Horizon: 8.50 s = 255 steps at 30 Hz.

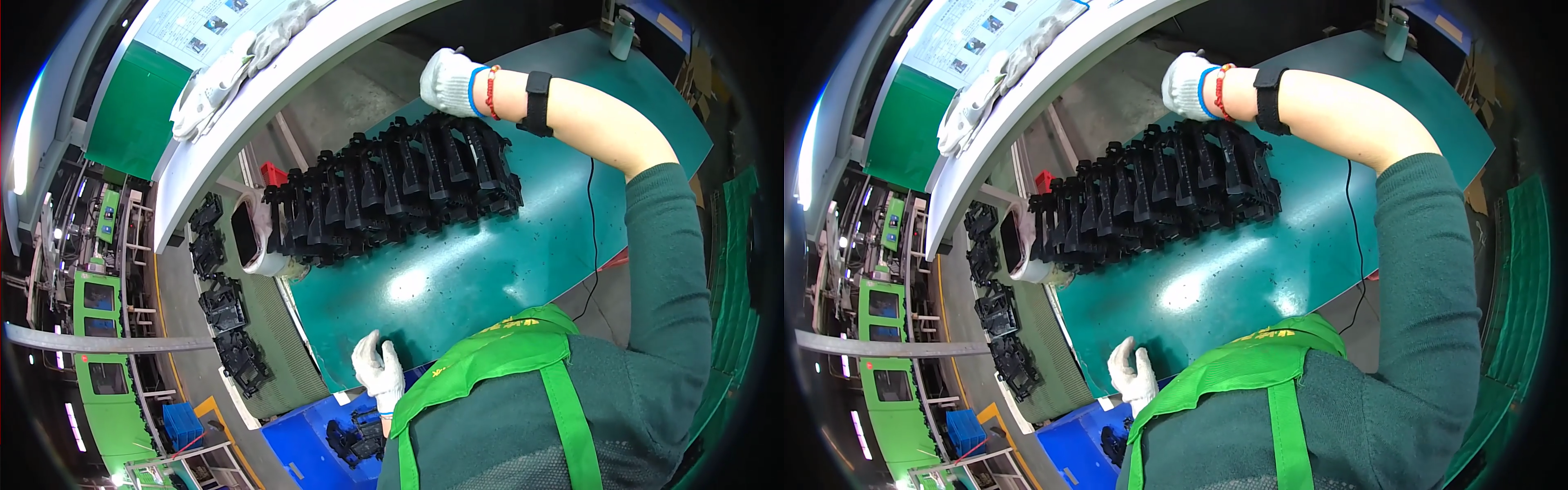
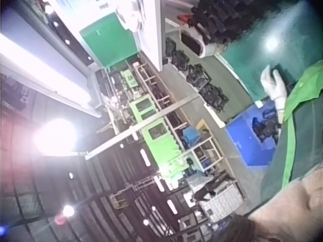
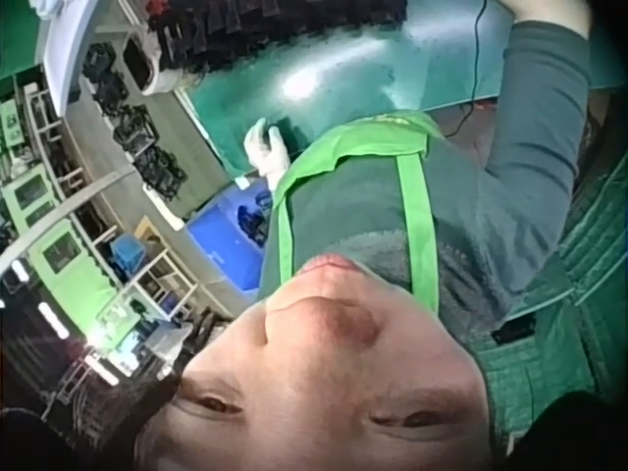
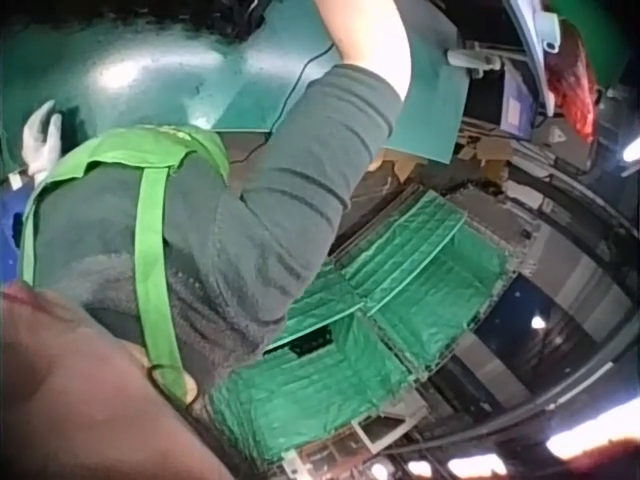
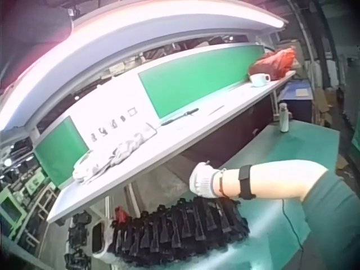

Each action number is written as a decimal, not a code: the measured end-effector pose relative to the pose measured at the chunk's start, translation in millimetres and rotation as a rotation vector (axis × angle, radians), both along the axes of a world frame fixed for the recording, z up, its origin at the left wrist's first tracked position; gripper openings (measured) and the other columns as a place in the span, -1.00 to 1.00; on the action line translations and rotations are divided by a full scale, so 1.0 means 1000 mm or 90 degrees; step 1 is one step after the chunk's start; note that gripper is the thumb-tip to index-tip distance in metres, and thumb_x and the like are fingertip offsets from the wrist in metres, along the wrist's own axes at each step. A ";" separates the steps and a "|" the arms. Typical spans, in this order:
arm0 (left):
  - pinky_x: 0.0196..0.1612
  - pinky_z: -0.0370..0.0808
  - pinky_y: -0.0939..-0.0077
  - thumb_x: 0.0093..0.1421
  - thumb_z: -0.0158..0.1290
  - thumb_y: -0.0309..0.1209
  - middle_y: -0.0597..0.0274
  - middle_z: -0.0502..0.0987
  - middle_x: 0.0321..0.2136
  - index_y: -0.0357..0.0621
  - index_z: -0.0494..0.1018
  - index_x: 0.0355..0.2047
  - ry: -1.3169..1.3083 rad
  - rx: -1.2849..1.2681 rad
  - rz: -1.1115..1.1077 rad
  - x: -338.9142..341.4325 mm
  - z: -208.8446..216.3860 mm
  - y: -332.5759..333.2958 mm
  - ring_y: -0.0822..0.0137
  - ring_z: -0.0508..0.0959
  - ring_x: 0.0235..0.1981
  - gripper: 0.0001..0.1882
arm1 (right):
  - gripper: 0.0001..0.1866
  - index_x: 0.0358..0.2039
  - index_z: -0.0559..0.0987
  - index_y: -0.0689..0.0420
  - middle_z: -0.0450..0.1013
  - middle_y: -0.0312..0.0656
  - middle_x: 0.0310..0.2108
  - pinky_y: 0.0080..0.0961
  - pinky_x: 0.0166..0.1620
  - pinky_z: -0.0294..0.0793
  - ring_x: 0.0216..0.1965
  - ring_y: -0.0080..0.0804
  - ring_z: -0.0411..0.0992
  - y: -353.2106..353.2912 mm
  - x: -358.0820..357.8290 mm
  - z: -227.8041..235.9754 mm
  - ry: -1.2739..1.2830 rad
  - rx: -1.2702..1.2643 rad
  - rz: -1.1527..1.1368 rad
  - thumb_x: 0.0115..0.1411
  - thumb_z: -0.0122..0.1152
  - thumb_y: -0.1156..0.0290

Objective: The person picks up plastic frames from a bin and a conveyor belt, trims them using shears, and stacks the finished frames on the workbench.

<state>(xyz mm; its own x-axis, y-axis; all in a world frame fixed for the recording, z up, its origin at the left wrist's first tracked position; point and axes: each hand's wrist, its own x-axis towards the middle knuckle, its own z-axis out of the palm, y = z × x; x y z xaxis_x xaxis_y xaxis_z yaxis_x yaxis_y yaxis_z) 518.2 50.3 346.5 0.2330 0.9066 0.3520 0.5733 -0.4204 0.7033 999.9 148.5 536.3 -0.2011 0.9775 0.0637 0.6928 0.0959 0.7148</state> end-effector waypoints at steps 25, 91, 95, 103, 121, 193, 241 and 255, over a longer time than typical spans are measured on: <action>0.11 0.51 0.32 0.15 0.25 -0.56 0.02 0.58 -0.05 -0.21 0.63 -0.06 0.055 0.011 -0.033 -0.003 -0.007 -0.003 0.16 0.58 -0.02 -0.69 | -0.91 -0.45 0.77 0.03 0.64 -0.26 -0.48 -0.40 -0.25 0.53 -0.38 -0.29 0.63 0.006 -0.001 -0.020 -0.054 0.041 -0.046 0.07 0.39 0.33; 0.37 0.28 0.08 0.15 0.20 0.01 -0.11 0.33 0.31 -0.24 0.26 0.37 -0.199 -0.171 0.767 -0.344 -0.076 0.220 -0.12 0.33 0.31 -0.11 | -0.60 0.18 0.42 0.22 0.48 -0.25 -0.43 -0.38 -0.36 0.58 -0.44 -0.44 0.46 -0.199 -0.346 -0.163 1.873 -0.258 -0.692 0.41 0.14 0.33; 0.31 0.38 0.14 0.15 0.17 -0.04 0.00 0.37 0.28 -0.19 0.29 0.35 -0.746 -0.079 0.528 -0.369 -0.066 0.235 -0.07 0.43 0.21 -0.18 | -0.60 0.18 0.43 0.20 0.48 -0.25 -0.44 -0.36 -0.36 0.59 -0.45 -0.43 0.48 -0.213 -0.349 -0.161 1.903 -0.173 -0.733 0.41 0.14 0.30; -0.03 0.60 0.07 0.29 0.01 0.02 0.08 0.58 0.06 0.04 0.55 0.08 -1.003 -0.256 0.660 -0.337 0.019 0.304 0.06 0.60 0.00 -0.51 | -0.54 0.19 0.41 0.19 0.47 -0.22 -0.47 -0.38 -0.38 0.56 -0.48 -0.38 0.48 -0.204 -0.361 -0.162 1.855 -0.204 -0.702 0.41 0.17 0.20; -0.21 0.57 0.27 0.14 0.14 -0.30 0.22 0.60 -0.34 -0.13 0.57 -0.20 -0.766 -0.150 0.446 -0.195 0.032 0.031 0.30 0.58 -0.28 -0.74 | -0.38 0.42 0.22 0.02 0.51 -0.21 -0.37 -0.46 -0.53 0.49 -0.58 -0.50 0.40 -0.156 -0.321 -0.156 1.768 -0.429 -0.481 0.46 0.12 0.12; -0.04 0.54 0.39 0.13 0.19 -0.32 -0.03 0.64 -0.17 -0.36 0.47 0.12 0.103 -0.280 0.033 -0.129 -0.009 0.077 0.18 0.64 -0.18 -0.44 | -0.66 -0.13 0.58 0.12 0.55 0.03 -0.24 -0.13 -0.15 0.53 -0.19 -0.02 0.57 -0.028 -0.318 -0.127 0.325 -0.407 0.281 0.16 0.33 0.20; -0.56 0.51 0.04 0.31 0.00 -0.15 -0.01 0.61 -0.58 -0.27 0.15 0.37 0.544 -0.112 -0.066 -0.030 0.044 0.043 0.02 0.62 -0.64 -0.29 | -0.76 -0.20 0.47 0.01 0.32 -0.45 -0.50 -0.50 -0.42 0.42 -0.53 -0.62 0.31 -0.107 -0.336 -0.141 1.810 -0.625 -0.476 0.35 0.30 0.17; -0.67 0.44 0.12 0.37 -0.06 -0.11 0.06 0.53 -0.68 -0.35 0.28 0.08 0.432 -0.006 -0.142 -0.034 -0.002 0.037 0.04 0.57 -0.70 -0.48 | -0.75 -0.37 0.45 -0.05 0.34 -0.45 -0.53 -0.56 -0.52 0.31 -0.61 -0.65 0.25 -0.081 -0.353 -0.182 1.900 -0.587 -0.579 0.33 0.29 0.14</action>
